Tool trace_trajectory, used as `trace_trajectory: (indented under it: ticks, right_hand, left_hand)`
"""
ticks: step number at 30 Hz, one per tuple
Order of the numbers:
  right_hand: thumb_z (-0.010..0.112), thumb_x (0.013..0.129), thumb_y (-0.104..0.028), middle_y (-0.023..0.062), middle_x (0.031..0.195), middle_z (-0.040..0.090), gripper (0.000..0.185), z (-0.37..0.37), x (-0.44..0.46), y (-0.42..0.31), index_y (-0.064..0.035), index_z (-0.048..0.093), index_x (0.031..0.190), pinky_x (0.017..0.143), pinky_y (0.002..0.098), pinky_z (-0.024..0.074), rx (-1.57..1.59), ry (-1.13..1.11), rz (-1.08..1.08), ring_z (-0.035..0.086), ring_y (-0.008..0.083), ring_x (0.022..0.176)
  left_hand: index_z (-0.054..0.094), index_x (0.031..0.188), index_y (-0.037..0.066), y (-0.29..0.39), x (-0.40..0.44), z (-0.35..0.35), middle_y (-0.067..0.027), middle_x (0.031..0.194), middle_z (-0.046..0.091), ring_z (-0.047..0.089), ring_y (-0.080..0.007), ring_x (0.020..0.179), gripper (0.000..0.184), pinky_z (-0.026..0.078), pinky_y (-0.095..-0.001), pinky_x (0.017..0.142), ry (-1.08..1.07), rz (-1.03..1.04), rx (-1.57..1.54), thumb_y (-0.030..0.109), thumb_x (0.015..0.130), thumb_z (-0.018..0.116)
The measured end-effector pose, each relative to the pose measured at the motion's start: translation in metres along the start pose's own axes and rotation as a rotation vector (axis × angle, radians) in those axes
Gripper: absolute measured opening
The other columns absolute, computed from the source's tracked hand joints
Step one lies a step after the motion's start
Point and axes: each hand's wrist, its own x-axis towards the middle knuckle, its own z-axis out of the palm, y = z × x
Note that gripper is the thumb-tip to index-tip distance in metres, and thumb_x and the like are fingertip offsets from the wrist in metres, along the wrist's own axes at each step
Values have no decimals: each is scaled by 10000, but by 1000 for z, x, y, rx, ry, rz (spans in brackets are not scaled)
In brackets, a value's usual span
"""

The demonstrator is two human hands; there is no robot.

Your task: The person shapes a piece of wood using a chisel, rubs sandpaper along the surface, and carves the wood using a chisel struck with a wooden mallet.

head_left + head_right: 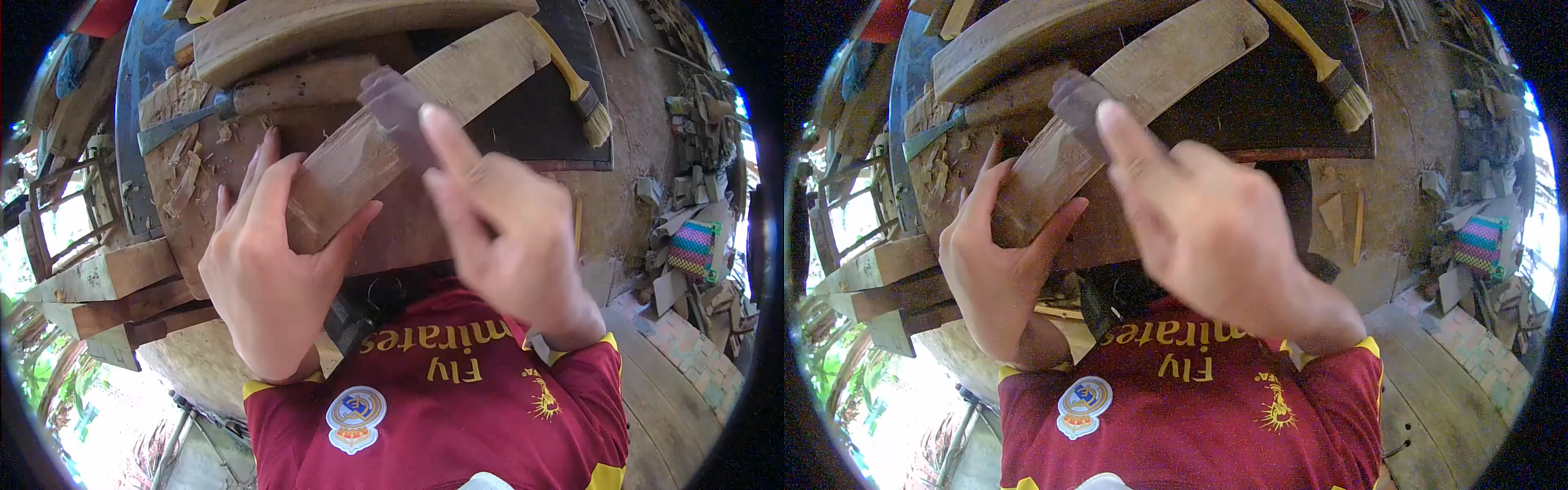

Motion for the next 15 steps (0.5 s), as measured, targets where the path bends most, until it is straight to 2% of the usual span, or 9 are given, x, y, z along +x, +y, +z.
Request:
trace_trajectory:
  ticks: [2,3,4,6,7,10,13,15]
  right_hand:
    - [717,816,-24,109,699,566,558,3,-12,-19,2,548,1348,481,353,449,49,-210,-34,512,246,511]
    - [715,817,-22,107,710,575,554,-4,-12,-24,9,547,1344,487,354,460,85,-383,-48,527,244,524]
    - [713,811,-18,108,725,586,567,-6,-7,-16,31,536,1346,491,355,472,66,-344,-76,549,243,543]
    - [712,806,-17,109,728,591,600,2,1,4,-2,522,1375,488,362,469,32,-69,-83,556,249,543]
    - [709,810,-19,107,730,594,584,-2,5,2,-8,534,1367,493,366,469,1,-55,15,557,253,539]
    - [659,872,-15,116,677,578,427,-3,-9,-24,-6,602,1295,495,328,435,104,-374,-48,521,207,507]
    - [674,866,-23,126,651,549,476,-5,8,1,-6,571,1330,496,335,439,36,-13,67,523,213,508]
    - [704,835,-20,119,635,523,523,6,-3,-11,-28,568,1340,507,357,456,60,-34,60,534,233,512]
  left_hand:
    - [662,1097,6,1,0,-1,-207,995,702,706,-339,894,573,534,-379,783,-24,-17,-30,282,641,872]
    - [662,1096,7,0,1,-1,-206,989,703,706,-341,890,570,535,-380,780,-16,-3,-34,283,643,870]
    - [662,1095,8,0,2,-1,-206,983,703,706,-342,886,567,535,-380,777,-7,12,-38,285,646,869]
    - [662,1093,10,-3,1,3,-206,990,703,704,-343,890,575,537,-382,778,50,71,-24,310,650,872]
    - [662,1093,11,-5,0,3,-203,996,704,703,-343,894,598,538,-384,780,34,76,-35,342,645,876]
    - [662,1094,12,-7,0,2,-195,1028,704,702,-343,911,639,542,-388,789,6,74,-42,399,636,884]
    - [663,1097,13,-4,1,2,-189,1087,698,701,-343,934,623,544,-388,802,27,74,-10,378,641,883]
    - [664,1096,14,-5,1,3,-189,1122,689,700,-344,942,617,546,-387,808,42,100,1,369,642,883]
